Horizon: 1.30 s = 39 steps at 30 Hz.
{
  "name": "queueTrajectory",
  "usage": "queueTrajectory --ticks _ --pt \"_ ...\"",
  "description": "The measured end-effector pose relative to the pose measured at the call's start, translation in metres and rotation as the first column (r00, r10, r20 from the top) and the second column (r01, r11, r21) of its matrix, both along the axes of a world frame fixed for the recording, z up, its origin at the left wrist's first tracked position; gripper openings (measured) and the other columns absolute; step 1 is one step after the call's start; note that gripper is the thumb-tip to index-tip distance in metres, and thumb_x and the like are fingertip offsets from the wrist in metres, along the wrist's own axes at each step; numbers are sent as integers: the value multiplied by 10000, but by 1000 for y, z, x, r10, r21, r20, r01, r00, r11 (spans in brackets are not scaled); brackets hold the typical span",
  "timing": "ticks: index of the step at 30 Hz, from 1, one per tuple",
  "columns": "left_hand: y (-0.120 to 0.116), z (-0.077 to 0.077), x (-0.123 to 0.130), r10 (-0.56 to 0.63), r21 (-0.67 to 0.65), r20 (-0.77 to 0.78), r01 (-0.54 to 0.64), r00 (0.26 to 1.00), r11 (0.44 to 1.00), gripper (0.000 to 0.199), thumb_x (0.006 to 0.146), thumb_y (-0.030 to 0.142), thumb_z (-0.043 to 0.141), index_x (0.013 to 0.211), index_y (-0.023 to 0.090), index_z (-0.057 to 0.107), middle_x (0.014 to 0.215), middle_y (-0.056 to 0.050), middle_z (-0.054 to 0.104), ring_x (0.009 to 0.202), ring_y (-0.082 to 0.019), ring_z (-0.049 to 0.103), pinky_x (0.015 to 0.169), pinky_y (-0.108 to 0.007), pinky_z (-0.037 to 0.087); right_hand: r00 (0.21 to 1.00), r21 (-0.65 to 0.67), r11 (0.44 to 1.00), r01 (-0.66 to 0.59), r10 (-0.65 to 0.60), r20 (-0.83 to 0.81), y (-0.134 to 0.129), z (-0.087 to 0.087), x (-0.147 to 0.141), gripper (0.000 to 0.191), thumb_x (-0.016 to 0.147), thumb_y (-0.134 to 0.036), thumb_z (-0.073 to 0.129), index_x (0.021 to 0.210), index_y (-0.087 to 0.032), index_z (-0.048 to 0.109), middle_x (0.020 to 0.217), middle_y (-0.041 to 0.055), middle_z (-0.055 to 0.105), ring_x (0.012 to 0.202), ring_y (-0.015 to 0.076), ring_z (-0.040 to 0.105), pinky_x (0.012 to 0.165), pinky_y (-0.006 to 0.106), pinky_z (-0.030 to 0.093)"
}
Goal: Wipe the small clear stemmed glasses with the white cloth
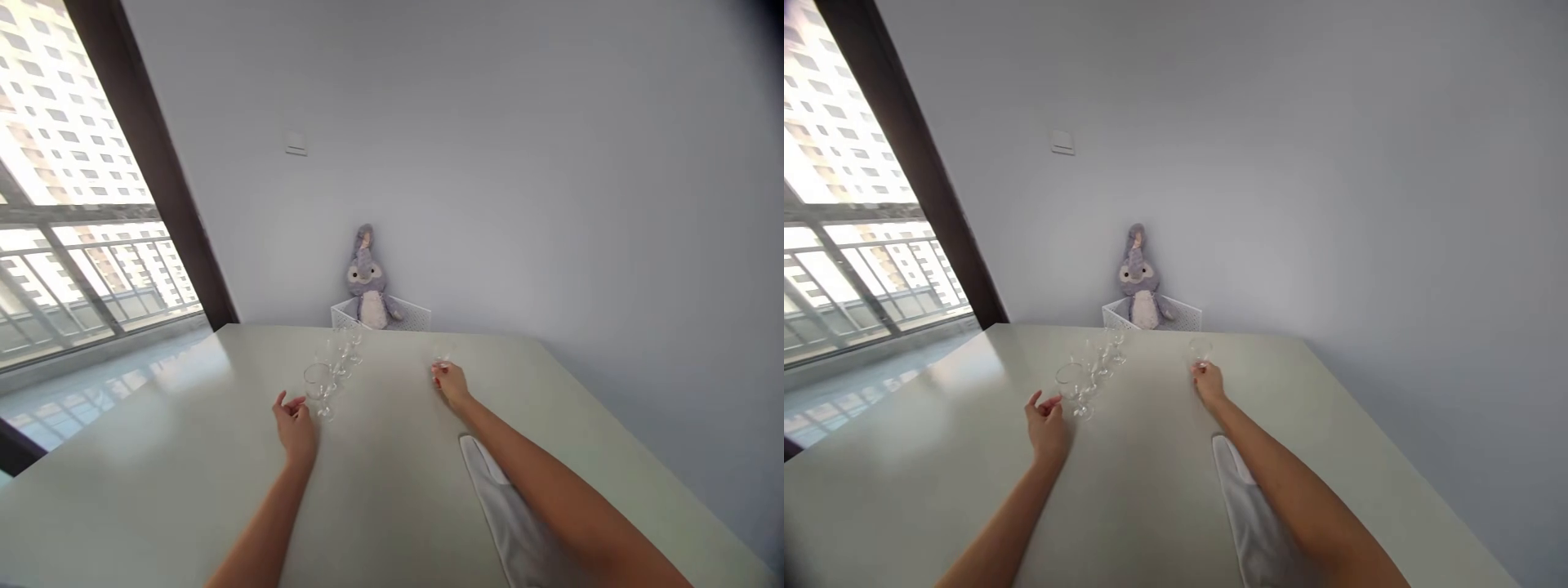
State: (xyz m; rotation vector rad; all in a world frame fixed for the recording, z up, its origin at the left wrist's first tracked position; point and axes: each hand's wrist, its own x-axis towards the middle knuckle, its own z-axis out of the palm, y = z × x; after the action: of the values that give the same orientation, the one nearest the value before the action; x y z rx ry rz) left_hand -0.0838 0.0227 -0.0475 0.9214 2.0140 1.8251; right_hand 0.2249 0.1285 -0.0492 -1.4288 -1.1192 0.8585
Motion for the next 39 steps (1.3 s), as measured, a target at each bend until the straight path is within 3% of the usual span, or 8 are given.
queueTrajectory --ticks 7,14,19,23,27,30,34,39 --pt "-4 5 2 11 -9 43 -11 999 1000 506 680 115 440 1175 204 379 897 -7 579 717 -97 509 673 -237 392 931 -67 932 -357 361 49 -35 0 -129 196 664 -217 555 837 -145 612 621 -1 605 458 90 518 445 191 403" --pt "-4 8 3 4 7 48 -4 999 1000 484 675 107 443 1146 210 395 891 -6 573 726 -102 511 669 -238 388 877 -106 889 -446 457 145 -53 11 -177 254 725 -204 504 951 -132 597 713 28 629 538 108 560 482 200 425" --pt "1 0 -1 -1 5 11 1 1000 1000 493 664 105 450 1142 213 394 886 5 575 683 -91 500 647 -234 380 824 0 877 -481 452 341 -88 31 -135 506 707 -226 560 1201 -190 457 1162 78 525 758 123 577 725 271 467" --pt "5 -9 -7 -27 38 25 27 999 999 509 642 114 472 1136 207 393 870 10 570 642 -82 494 616 -231 378 585 98 804 -586 336 738 -146 47 -43 373 826 -251 424 1192 -206 481 1241 61 477 1060 168 481 927 343 376" --pt "6 -11 -9 -20 46 84 16 996 999 518 611 100 492 1110 208 403 833 21 559 606 -76 477 588 -230 371 355 -15 886 -463 200 913 -214 32 55 388 883 -344 324 1206 -208 491 1302 66 432 1198 223 370 1007 426 280" --pt "6 -8 -8 4 41 96 -7 995 999 516 603 95 494 1099 208 409 821 26 555 589 -73 462 576 -231 367 264 -164 890 -425 295 918 -246 10 93 523 877 -448 292 1335 -196 305 1405 63 257 1295 241 192 1051 440 193" --pt "8 -7 -7 17 14 48 -18 999 1000 508 607 112 498 1098 215 417 823 27 564 588 -81 466 605 -249 379 207 -288 794 -535 454 866 -241 1 68 649 849 -540 272 1382 -203 120 1444 76 19 1315 270 17 1064 448 95" --pt "6 -9 -8 7 -25 -6 -7 1000 1000 509 622 143 486 1121 220 419 869 9 583 635 -103 498 625 -264 387 178 -305 711 -633 518 837 -158 10 -14 699 800 -629 266 1370 -232 191 1445 77 -61 1300 320 -70 1041 475 34"
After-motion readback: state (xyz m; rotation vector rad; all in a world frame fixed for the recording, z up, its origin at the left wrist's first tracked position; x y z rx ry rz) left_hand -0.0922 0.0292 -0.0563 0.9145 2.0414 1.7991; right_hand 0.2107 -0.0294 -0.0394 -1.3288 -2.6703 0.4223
